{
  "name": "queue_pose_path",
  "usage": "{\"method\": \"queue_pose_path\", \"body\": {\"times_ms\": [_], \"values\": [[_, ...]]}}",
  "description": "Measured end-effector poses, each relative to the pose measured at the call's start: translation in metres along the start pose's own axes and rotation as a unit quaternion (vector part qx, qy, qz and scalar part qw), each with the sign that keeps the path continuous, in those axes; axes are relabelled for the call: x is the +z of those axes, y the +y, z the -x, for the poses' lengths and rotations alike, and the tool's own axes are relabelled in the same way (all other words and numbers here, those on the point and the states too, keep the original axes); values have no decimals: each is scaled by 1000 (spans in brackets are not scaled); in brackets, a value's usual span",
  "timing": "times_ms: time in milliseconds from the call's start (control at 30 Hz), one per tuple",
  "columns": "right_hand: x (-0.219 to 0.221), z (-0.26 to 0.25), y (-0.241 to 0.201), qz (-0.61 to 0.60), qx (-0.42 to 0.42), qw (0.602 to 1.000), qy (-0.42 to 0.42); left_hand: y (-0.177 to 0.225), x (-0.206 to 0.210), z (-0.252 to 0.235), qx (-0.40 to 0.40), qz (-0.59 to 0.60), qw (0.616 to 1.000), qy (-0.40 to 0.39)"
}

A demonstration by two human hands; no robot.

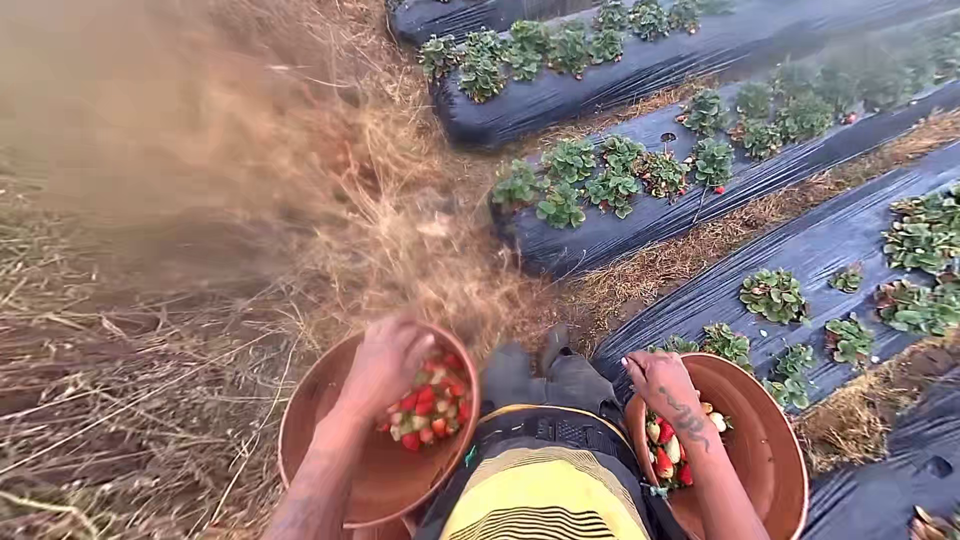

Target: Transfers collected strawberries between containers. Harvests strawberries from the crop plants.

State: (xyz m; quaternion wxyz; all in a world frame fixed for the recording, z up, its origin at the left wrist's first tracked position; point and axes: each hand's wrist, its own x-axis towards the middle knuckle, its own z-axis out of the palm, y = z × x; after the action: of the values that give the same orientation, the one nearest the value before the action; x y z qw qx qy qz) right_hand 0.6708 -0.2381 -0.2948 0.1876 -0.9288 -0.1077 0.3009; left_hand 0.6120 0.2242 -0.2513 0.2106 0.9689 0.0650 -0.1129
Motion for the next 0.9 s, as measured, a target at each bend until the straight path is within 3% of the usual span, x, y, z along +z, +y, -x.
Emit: {"method": "queue_pose_path", "body": {"times_ms": [167, 333, 500, 700, 800, 900], "values": [[-15, -56, 16, 34, 104, 983, -150, -12, -82, -40, -56, -28, 995, 75], [-29, -77, 55, -31, 219, 968, -121, -28, -125, -102, -144, -79, 986, -7], [-55, -122, 35, -25, 251, 961, -110, -29, -127, -208, -183, -172, 958, -136], [-88, -198, 2, -60, 307, 937, -155, -74, -123, -345, -209, -135, 930, -269], [-100, -270, -30, -154, 312, 912, -218, -137, -106, -428, -120, -65, 936, -326], [-95, -357, -55, -139, 221, 918, -298, -189, -72, -474, -32, -89, 914, -394]]}}
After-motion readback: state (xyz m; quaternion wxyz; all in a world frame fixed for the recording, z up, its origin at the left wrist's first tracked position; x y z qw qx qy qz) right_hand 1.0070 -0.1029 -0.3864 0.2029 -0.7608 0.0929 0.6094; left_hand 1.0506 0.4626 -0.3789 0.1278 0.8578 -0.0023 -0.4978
